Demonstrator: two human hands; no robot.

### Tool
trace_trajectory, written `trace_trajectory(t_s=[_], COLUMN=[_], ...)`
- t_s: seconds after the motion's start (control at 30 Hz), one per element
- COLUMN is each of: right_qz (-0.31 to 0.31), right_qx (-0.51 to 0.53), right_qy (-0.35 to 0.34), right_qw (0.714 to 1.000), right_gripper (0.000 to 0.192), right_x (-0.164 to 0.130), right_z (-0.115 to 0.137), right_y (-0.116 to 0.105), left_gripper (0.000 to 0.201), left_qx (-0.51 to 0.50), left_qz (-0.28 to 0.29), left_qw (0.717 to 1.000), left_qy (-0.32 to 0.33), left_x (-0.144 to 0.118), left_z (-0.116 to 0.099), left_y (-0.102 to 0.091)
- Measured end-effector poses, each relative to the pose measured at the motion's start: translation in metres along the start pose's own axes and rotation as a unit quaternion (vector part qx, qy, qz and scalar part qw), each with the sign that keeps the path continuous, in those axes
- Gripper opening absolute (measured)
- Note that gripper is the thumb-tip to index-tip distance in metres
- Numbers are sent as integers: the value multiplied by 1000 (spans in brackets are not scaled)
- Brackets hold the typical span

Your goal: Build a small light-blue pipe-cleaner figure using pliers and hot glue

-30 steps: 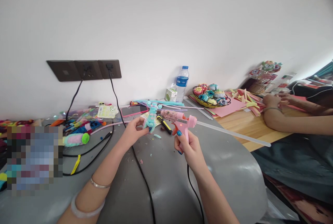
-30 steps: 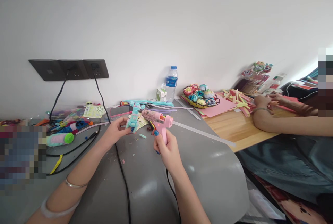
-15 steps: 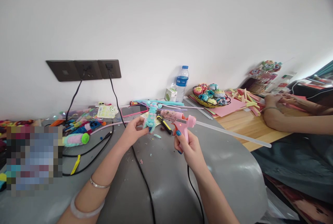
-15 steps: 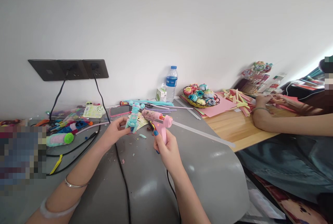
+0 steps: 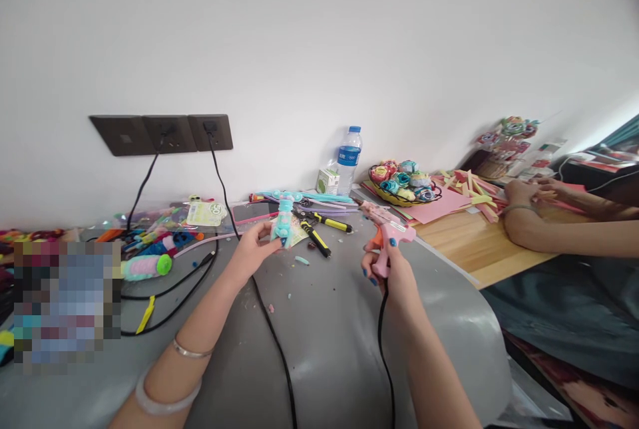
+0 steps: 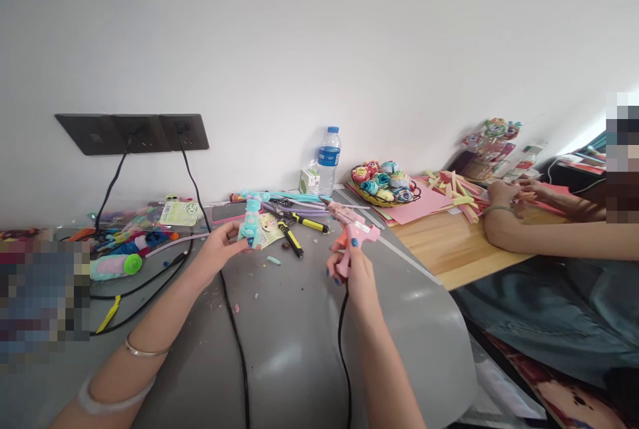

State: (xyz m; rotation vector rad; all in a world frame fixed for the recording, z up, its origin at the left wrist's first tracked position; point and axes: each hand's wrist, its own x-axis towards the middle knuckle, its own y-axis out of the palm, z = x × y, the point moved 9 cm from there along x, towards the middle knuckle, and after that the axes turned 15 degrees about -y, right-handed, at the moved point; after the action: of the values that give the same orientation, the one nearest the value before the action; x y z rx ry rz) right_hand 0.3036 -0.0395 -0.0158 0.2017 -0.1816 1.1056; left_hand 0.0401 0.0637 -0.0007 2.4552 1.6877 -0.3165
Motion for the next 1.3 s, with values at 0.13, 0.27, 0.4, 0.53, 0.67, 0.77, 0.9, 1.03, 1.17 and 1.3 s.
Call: trace_trajectory(t_s=[0.13, 0.27, 0.4, 0.53, 0.67, 0.77, 0.9, 1.03, 1.17, 1.3], right_qz=[17, 98, 161, 161, 93, 60, 183, 283, 317, 329], right_qx=[-133, -306, -434, -524, -572, -527, -340, -315, -351, -389], right_qy=[91, 153, 156, 96, 38, -48, -189, -187, -182, -176], right_qw=[987, 935, 873, 831, 814, 847, 903, 886, 862, 842], right_gripper=[63, 59, 56, 46, 32, 23, 15, 10, 13, 17], right_x=[23, 43, 61, 72, 68, 58, 34, 10, 0, 0], right_z=[-21, -28, -31, -25, -1, 24, 44, 35, 28, 25], right_y=[-39, -60, -66, -72, -80, -59, 26, 92, 118, 125], left_gripper=[43, 47, 49, 50, 49, 46, 46, 49, 48, 46], left_qx=[-26, -39, -47, -56, -49, -31, -16, -13, -6, 5], left_qz=[-15, -21, -26, -22, -25, -29, -29, -25, -27, -23], left_qw=[999, 999, 998, 997, 998, 998, 998, 999, 999, 1000], left_qy=[-12, -24, -39, -43, -43, -45, -44, -30, -20, -16], left_x=[3, 5, 6, 6, 6, 7, 10, 13, 14, 13], left_z=[4, 8, 11, 12, 13, 15, 17, 18, 17, 16], left_y=[-5, -9, -12, -11, -11, -11, -12, -13, -13, -12])
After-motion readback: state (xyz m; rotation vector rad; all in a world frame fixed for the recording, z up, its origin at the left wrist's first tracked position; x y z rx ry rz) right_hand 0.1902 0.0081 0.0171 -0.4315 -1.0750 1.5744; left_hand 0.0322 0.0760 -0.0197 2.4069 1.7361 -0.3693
